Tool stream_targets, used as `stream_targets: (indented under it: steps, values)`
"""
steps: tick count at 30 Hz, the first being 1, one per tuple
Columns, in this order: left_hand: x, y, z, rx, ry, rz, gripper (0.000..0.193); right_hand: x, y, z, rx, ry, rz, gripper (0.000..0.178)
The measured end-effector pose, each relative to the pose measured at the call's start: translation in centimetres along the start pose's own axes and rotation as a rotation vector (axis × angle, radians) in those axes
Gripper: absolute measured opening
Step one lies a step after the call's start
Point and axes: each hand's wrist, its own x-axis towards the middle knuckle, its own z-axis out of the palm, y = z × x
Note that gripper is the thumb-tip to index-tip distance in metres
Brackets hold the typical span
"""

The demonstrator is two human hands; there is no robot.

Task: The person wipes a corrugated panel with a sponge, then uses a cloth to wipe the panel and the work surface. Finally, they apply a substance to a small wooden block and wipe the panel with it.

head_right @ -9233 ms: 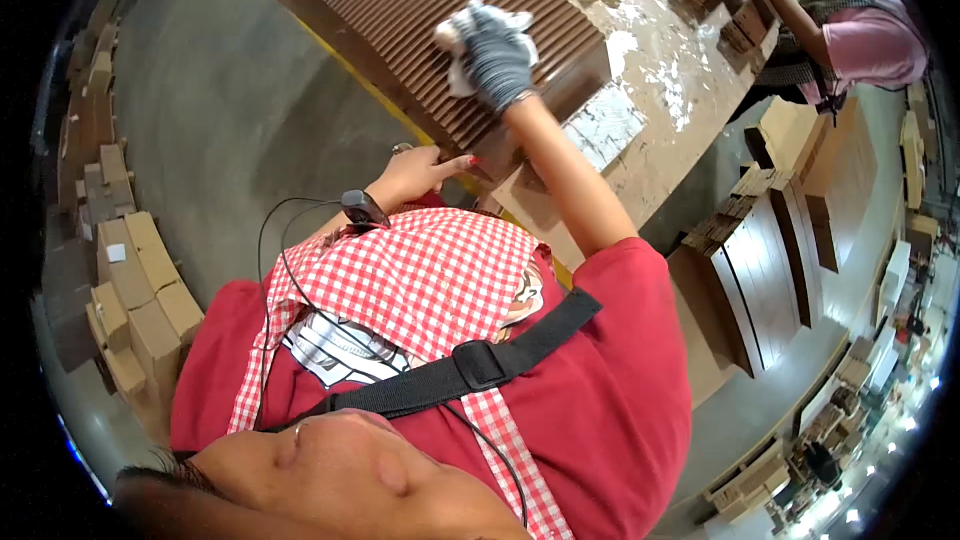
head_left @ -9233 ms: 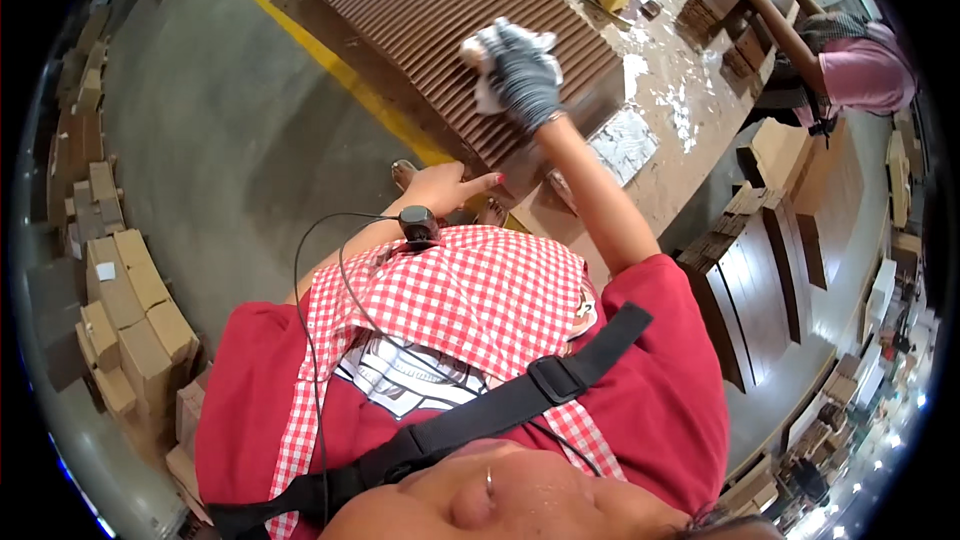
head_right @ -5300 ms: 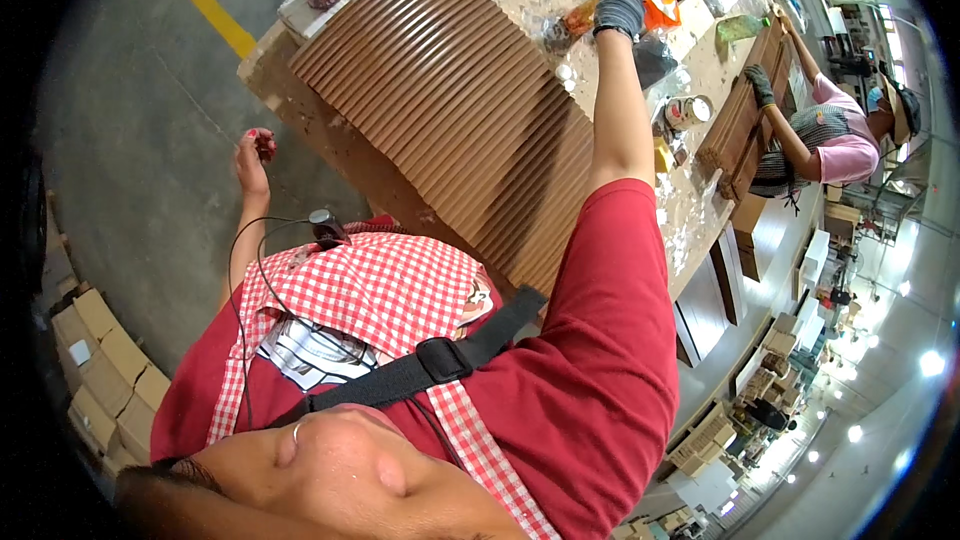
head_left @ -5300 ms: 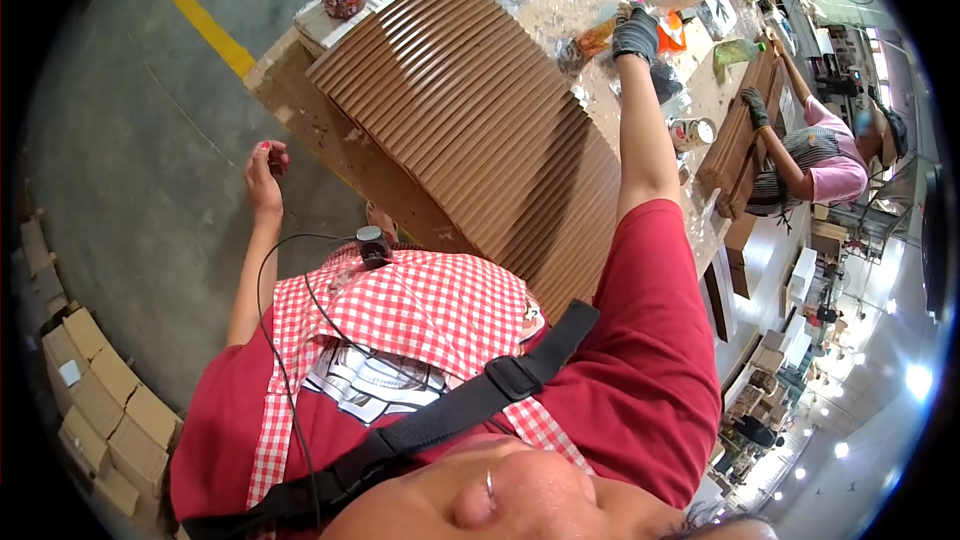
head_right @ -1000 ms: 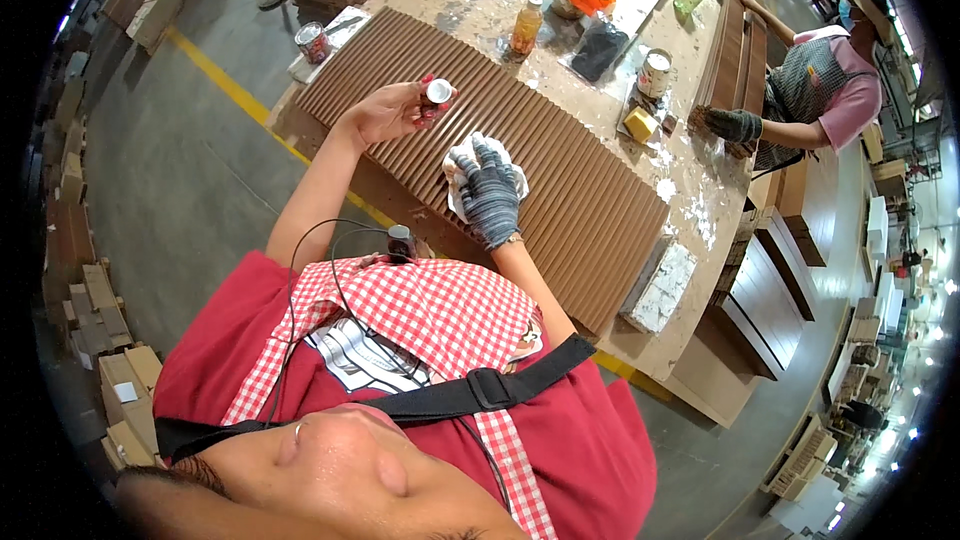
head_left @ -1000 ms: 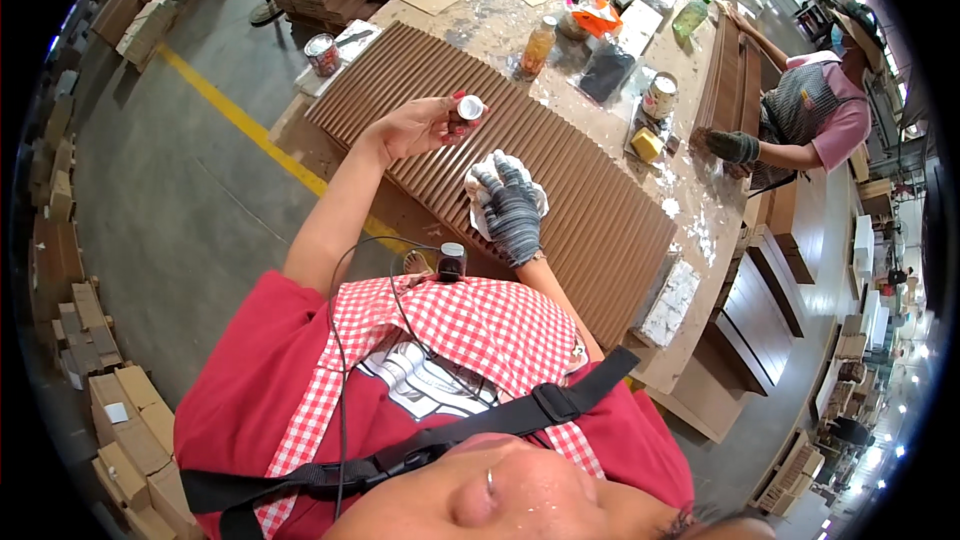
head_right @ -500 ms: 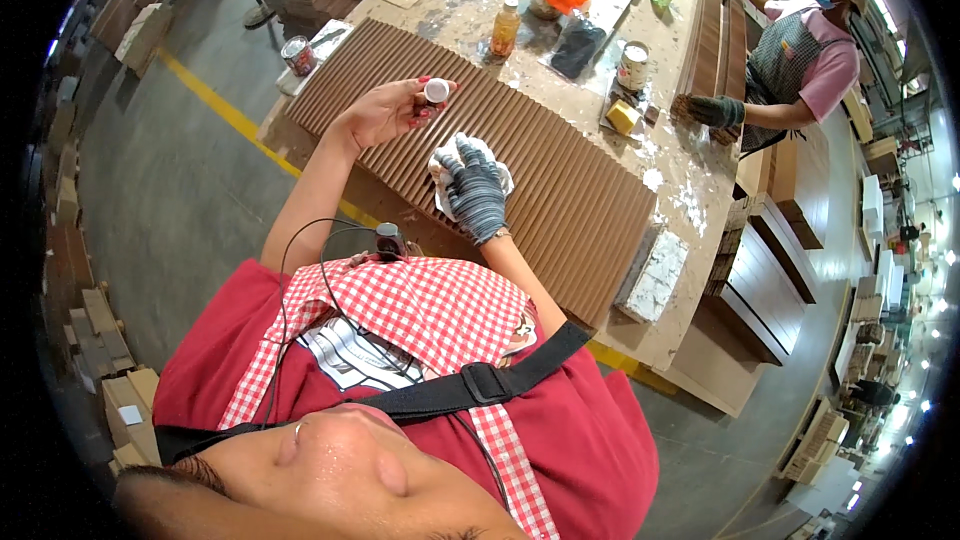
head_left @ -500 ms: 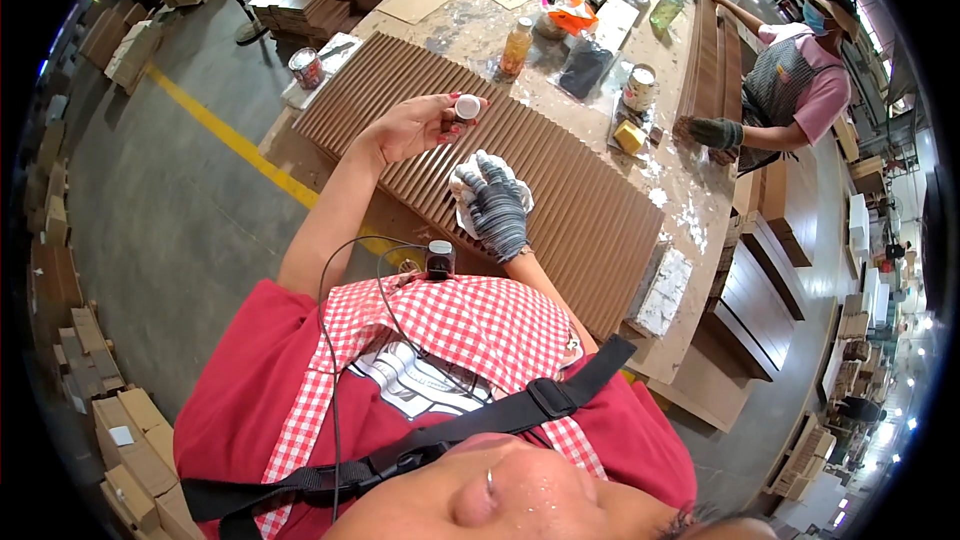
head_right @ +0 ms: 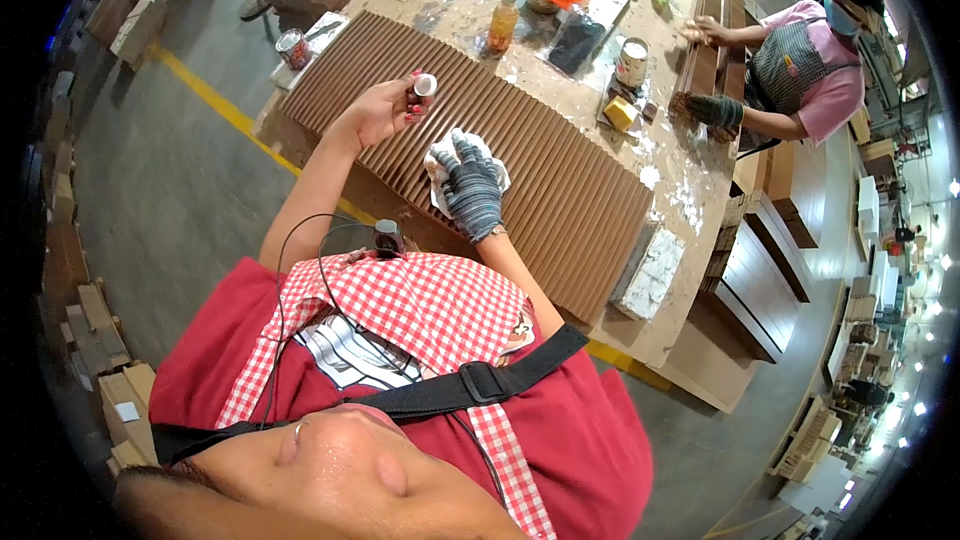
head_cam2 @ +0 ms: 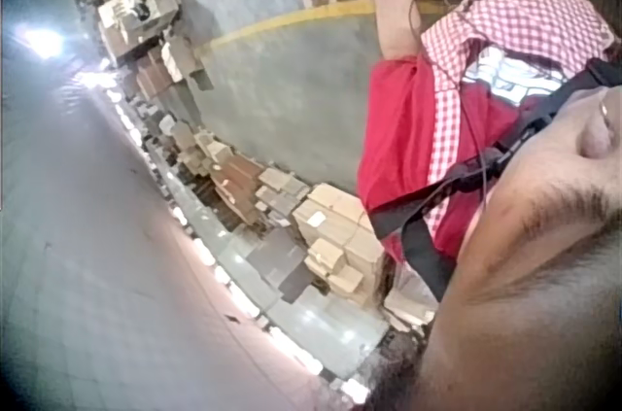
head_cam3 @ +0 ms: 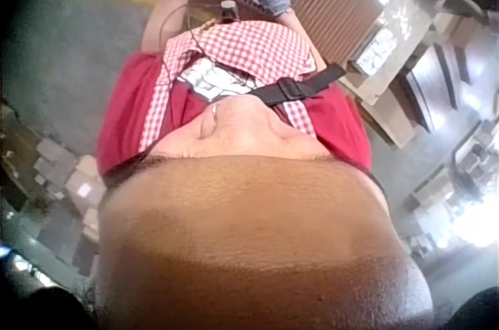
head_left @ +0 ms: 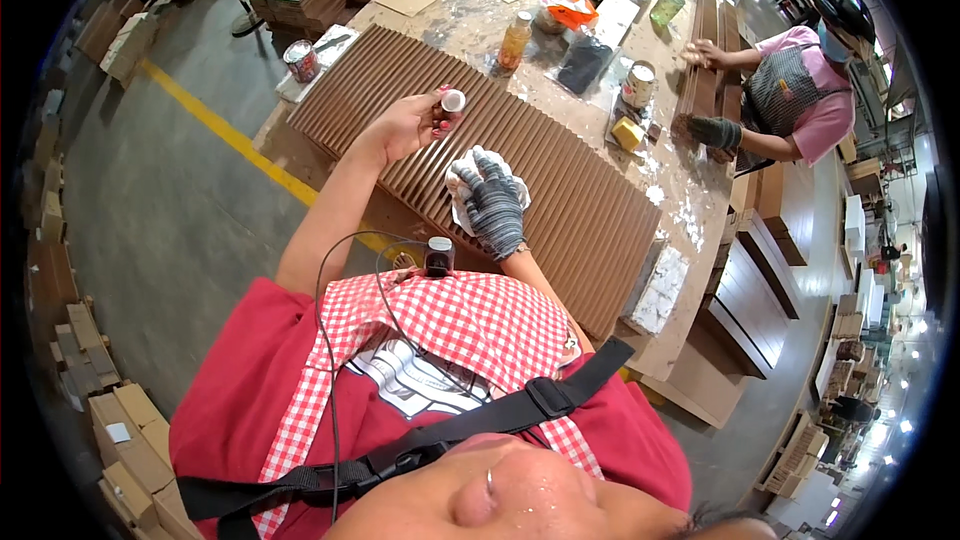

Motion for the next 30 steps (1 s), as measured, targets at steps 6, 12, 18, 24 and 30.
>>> stream_targets:
  steps: [6,12,18,24,30]
  values:
    - [-3.5,-1.4,-3.4,-0.031,0.146,-0.036,0.030,-0.2,0.2,0.2,0.019,0.080,-0.070,0.046]
    - [-9.0,-2.2,-6.3,-0.096,0.345,-0.007,0.033,-0.2,2.8,3.7,0.477,0.125,0.000,0.040]
    - [-13.2,-2.6,-10.0,-0.286,0.261,0.070,0.031,-0.7,5.4,6.0,0.362,0.066,0.011,0.036]
    - [-21.8,-2.8,-22.6,0.414,0.588,-0.344,0.029,-0.9,3.9,4.4,0.552,0.050,0.029,0.036]
    - [-32.2,0.6,-37.6,0.251,1.294,0.135,0.043,-0.6,1.8,2.6,0.346,0.111,-0.082,0.044]
